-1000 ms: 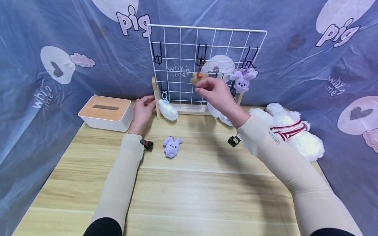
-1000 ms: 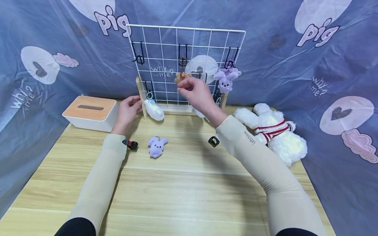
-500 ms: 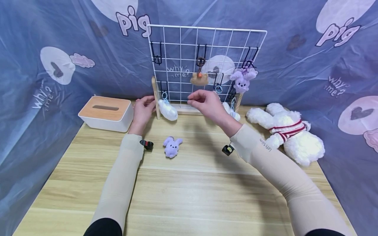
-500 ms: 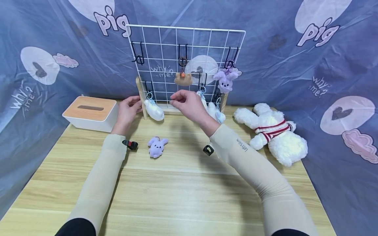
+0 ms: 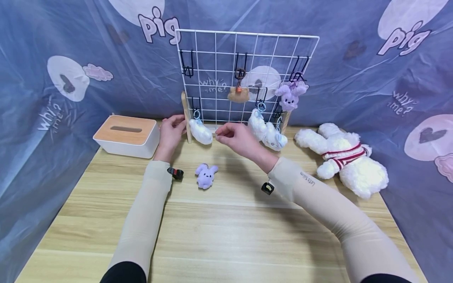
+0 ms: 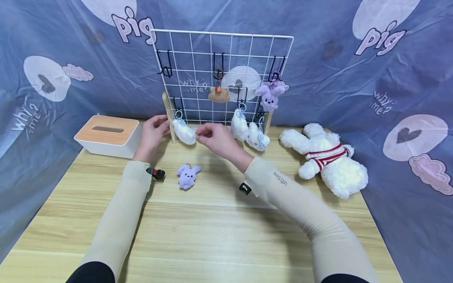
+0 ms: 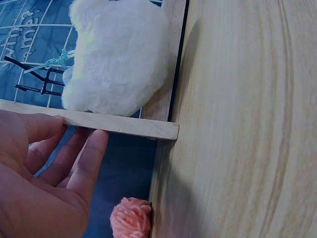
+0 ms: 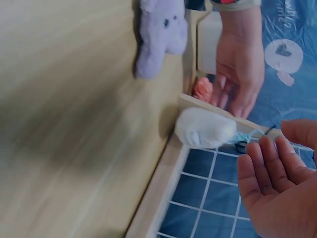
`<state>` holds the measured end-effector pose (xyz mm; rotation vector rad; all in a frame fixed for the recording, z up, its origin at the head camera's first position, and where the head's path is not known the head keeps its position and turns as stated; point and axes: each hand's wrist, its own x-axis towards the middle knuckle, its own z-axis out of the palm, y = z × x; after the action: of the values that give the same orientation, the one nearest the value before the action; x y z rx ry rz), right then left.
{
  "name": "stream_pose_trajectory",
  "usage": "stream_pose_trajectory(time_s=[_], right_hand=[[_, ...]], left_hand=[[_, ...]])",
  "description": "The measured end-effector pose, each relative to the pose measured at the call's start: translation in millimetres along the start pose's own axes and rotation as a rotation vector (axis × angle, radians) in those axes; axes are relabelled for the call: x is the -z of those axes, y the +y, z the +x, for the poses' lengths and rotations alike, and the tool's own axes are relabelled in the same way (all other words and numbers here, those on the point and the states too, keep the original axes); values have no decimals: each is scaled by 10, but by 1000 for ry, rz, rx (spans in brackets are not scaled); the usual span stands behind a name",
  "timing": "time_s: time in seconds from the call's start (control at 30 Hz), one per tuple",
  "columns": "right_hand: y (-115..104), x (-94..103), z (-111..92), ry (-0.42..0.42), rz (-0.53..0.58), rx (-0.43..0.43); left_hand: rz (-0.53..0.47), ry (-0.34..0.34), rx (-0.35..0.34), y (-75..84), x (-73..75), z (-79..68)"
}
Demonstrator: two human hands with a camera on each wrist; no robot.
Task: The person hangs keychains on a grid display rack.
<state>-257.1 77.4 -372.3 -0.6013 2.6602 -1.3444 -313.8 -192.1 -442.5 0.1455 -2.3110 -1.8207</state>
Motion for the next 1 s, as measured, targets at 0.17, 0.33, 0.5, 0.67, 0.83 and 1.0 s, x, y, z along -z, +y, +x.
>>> stream_pose_trajectory(time_s=[0.17, 0.33, 0.5, 0.67, 0.83, 1.0], right_hand=[[67, -146, -25, -64, -15, 8], [130, -293, -18, -147, -36, 13], [140, -417, 9, -243, -101, 10], [143, -518, 52, -297, -136, 3], [178, -607, 93, -306, -159, -7], [236, -673, 122, -325, -182, -27]], left_hand=[[8, -5, 14, 1, 9, -1], [15, -4, 12, 8, 11, -3], [-2, -6, 21, 7, 10, -3], [-4, -6, 24, 1, 24, 9], [0, -8, 20, 11, 28, 6], [-25, -14, 9, 22, 16, -10]])
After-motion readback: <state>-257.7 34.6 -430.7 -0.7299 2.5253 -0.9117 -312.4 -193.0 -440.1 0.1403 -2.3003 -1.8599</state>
